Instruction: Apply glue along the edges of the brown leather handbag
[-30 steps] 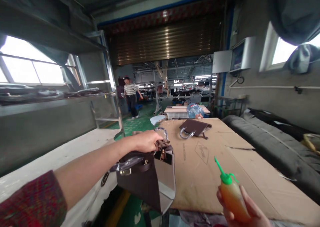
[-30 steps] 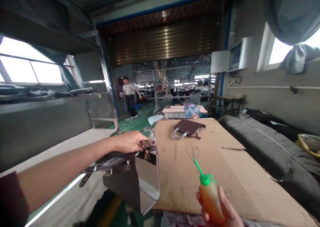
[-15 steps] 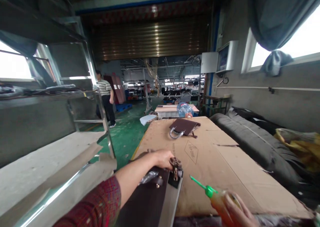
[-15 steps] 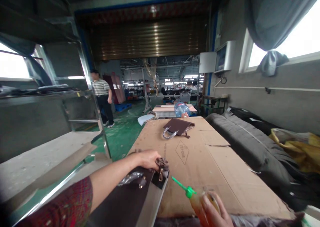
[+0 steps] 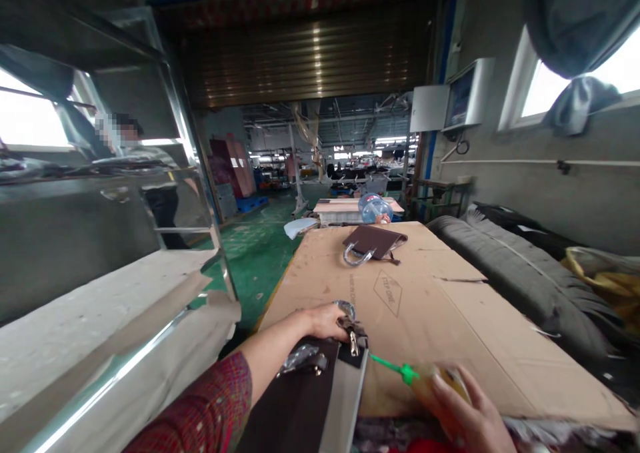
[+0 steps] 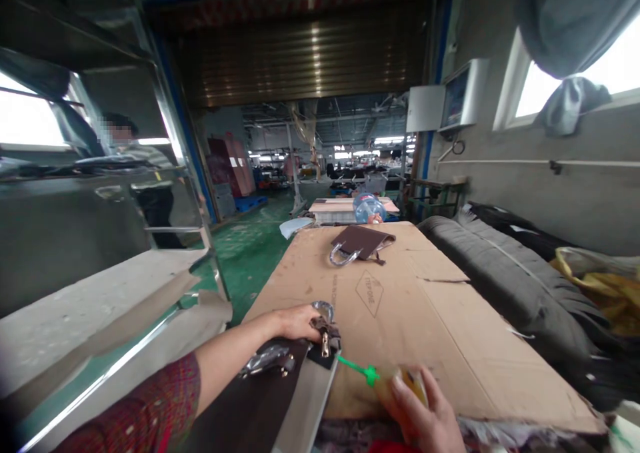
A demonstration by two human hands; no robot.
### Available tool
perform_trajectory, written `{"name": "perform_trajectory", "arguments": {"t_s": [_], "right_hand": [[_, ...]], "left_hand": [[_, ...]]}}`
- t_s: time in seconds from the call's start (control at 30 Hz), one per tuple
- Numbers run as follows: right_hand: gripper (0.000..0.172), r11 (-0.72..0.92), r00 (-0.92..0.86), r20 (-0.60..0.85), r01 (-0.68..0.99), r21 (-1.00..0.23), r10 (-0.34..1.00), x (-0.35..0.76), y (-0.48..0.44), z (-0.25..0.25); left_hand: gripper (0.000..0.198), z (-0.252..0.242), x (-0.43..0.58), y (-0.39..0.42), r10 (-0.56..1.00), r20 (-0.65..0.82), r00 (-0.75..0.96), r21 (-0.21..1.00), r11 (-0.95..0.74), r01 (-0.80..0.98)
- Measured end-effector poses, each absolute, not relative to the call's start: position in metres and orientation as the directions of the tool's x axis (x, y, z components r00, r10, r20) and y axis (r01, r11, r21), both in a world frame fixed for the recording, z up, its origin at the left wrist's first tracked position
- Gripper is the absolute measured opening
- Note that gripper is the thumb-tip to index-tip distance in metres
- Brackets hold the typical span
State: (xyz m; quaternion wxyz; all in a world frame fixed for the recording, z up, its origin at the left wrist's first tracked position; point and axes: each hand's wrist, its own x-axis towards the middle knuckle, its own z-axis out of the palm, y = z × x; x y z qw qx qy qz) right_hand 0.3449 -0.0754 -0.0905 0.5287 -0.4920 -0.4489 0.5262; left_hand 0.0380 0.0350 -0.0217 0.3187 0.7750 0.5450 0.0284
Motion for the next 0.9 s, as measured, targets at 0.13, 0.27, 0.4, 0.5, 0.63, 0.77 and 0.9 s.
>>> {"name": "perform_trajectory", "arguments": {"t_s": [0.13, 0.27, 0.4, 0.5, 0.63, 0.77, 0.9], "right_hand": [[0.064, 0.027, -0.010, 0.026, 0.060, -0.998, 1.000, 0.357, -0.064, -0.076], [0.064, 0.104, -0.116, 0.081, 0.210, -0.972, 0.990, 0.363, -0.045, -0.080], [0.063, 0.178, -0.228, 0.113, 0.291, -0.940, 0.967, 0.357, -0.033, -0.083], [0.057, 0.252, -0.217, 0.183, 0.351, -0.902, 0.959, 0.348, -0.030, -0.078], [0.054, 0.274, -0.174, 0.222, 0.391, -0.879, 0.959, 0.340, -0.026, -0.072], [0.055, 0.241, -0.162, 0.189, 0.423, -0.874, 0.968, 0.339, -0.026, -0.071], [0.051, 0.242, -0.280, 0.134, 0.402, -0.883, 0.951, 0.342, -0.033, -0.071]], "left_hand": [[0.014, -0.022, 0.039, 0.037, 0.870, -0.311, 0.382, 0.527, -0.176, 0.831], [0.013, -0.017, 0.044, 0.035, 0.881, -0.319, 0.351, 0.505, -0.155, 0.849], [0.012, -0.012, 0.047, 0.032, 0.879, -0.330, 0.343, 0.496, -0.148, 0.856], [0.015, -0.012, 0.047, 0.031, 0.880, -0.340, 0.332, 0.492, -0.134, 0.860], [0.017, -0.016, 0.046, 0.031, 0.882, -0.334, 0.334, 0.491, -0.140, 0.860], [0.017, -0.023, 0.043, 0.033, 0.889, -0.316, 0.332, 0.486, -0.149, 0.861], [0.019, -0.027, 0.040, 0.034, 0.889, -0.312, 0.335, 0.495, -0.149, 0.856]]}}
